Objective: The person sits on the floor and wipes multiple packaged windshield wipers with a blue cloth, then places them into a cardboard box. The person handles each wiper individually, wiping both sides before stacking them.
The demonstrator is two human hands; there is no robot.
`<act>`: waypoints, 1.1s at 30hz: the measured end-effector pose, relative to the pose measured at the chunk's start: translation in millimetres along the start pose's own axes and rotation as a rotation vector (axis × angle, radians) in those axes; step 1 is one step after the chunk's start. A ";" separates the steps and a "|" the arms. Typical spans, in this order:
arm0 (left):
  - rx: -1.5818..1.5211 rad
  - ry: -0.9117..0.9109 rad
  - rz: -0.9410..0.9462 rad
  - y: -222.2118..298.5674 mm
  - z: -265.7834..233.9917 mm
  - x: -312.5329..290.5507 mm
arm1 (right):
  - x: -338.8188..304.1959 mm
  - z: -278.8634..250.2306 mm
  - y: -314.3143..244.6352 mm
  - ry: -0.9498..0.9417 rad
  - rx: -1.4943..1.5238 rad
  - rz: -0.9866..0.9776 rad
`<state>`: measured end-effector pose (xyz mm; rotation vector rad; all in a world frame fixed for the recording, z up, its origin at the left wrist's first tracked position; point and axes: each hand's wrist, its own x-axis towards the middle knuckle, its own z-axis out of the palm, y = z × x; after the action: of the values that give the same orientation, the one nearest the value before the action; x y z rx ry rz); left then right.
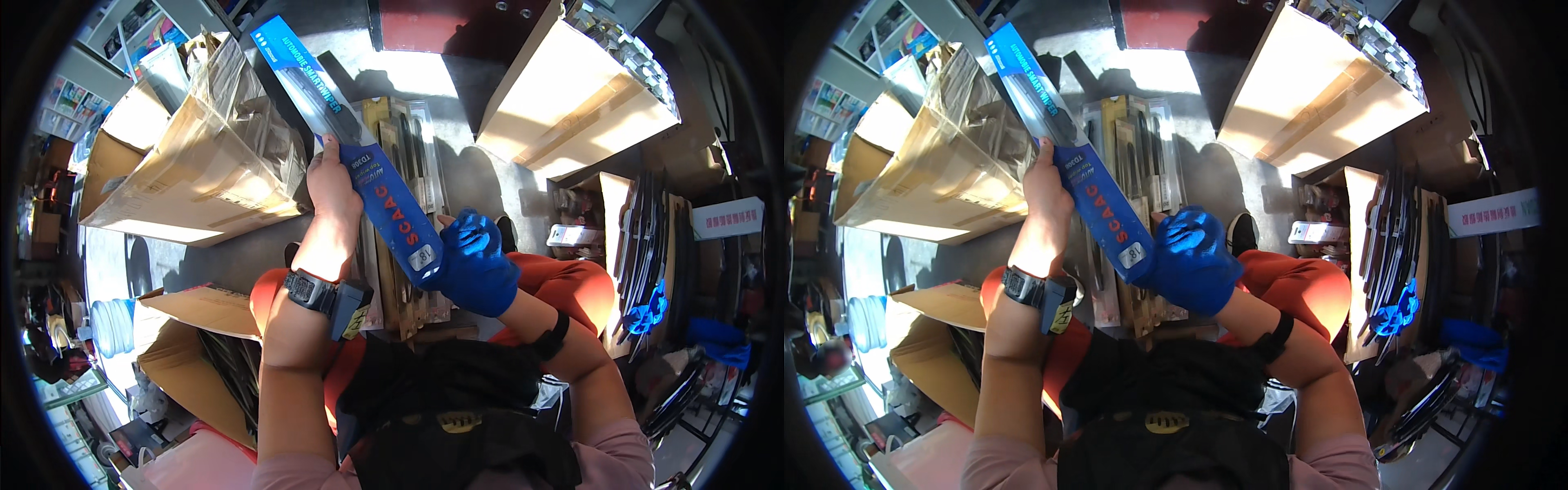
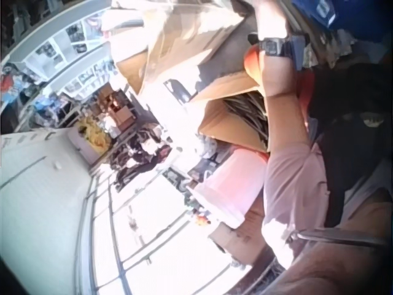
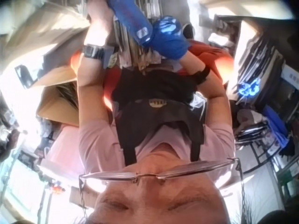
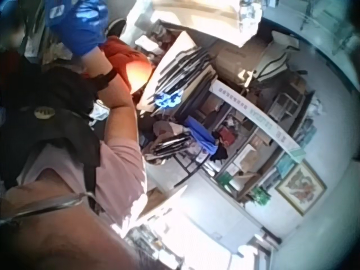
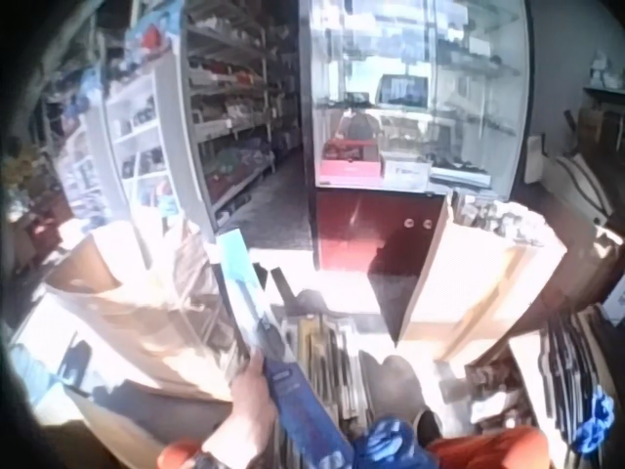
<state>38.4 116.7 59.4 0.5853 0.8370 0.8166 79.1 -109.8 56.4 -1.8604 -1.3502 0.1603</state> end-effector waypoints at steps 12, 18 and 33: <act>-0.210 -0.582 -0.181 13.5 21.7 -47.5 | 2.1 -9.1 10.8 -0.340 0.669 0.356; 0.103 -0.473 -0.038 15.8 4.6 -40.1 | 1.8 -0.7 33.5 -0.282 0.116 0.360; 0.132 -0.639 -0.038 -32.4 -3.9 -85.2 | 30.3 28.5 -8.6 0.136 0.566 0.217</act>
<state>13.0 29.6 68.7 0.8827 0.3135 0.4910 70.3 -68.4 53.6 -1.4948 -0.8870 0.4684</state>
